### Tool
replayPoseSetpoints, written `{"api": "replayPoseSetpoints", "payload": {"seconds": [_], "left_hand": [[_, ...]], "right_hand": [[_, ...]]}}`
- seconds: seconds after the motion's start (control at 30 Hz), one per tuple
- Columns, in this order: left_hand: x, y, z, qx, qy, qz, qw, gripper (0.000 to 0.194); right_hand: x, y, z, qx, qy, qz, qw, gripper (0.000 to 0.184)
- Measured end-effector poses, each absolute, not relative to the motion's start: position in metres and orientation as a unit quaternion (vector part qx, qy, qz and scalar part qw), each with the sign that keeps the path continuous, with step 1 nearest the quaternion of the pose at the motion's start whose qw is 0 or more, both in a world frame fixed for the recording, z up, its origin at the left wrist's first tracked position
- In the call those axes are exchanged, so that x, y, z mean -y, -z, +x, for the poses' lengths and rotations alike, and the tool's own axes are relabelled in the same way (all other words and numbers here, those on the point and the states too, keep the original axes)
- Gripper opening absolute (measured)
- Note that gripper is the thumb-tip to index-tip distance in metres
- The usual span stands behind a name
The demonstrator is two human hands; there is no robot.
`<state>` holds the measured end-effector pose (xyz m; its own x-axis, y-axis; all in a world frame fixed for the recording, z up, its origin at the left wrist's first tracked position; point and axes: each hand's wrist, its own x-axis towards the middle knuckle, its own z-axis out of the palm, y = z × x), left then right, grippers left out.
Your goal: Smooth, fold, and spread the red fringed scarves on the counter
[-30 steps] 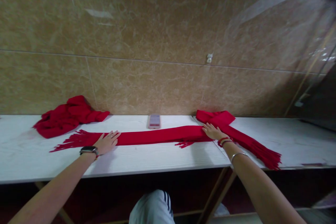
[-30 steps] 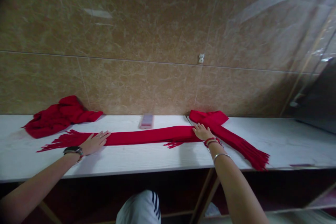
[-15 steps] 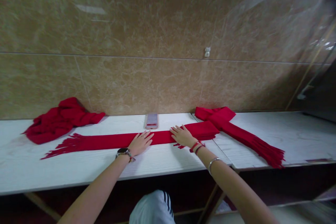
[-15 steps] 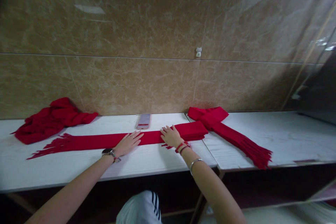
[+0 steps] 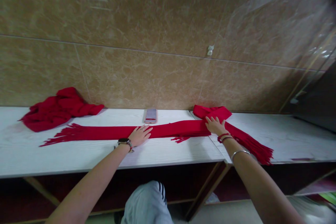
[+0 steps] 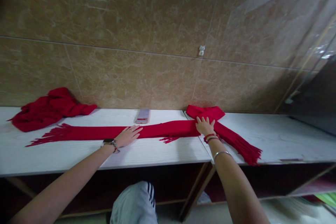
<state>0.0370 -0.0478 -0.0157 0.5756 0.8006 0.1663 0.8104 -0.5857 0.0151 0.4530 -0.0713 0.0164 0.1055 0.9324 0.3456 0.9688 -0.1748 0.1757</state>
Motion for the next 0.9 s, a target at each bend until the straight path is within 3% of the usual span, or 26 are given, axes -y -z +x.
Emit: {"api": "replayPoseSetpoints", "payload": {"seconds": [0.07, 0.17, 0.33, 0.53, 0.77, 0.9], "left_hand": [[0.048, 0.015, 0.036, 0.446, 0.101, -0.889, 0.028, 0.042], [0.051, 0.009, 0.032, 0.405, 0.134, -0.904, 0.030, 0.042], [0.064, -0.007, 0.013, 0.385, 0.092, -0.916, 0.055, 0.038], [0.070, -0.019, -0.007, 0.395, 0.033, -0.916, 0.058, 0.035], [0.041, -0.027, 0.013, 0.434, 0.040, -0.900, -0.013, 0.031], [0.027, -0.025, 0.035, 0.476, 0.051, -0.877, -0.029, 0.034]], "right_hand": [[0.074, -0.029, 0.428, 0.622, 0.206, -0.750, 0.092, 0.047], [0.081, -0.041, 0.362, 0.727, 0.201, -0.644, 0.127, 0.044], [0.095, -0.037, 0.253, 0.898, 0.110, -0.424, 0.031, 0.034], [0.096, -0.028, 0.215, 0.894, 0.119, -0.431, -0.020, 0.026], [0.088, -0.022, 0.214, 0.877, 0.122, -0.464, 0.019, 0.032], [0.085, -0.010, 0.212, 0.867, 0.152, -0.471, 0.056, 0.026]]}}
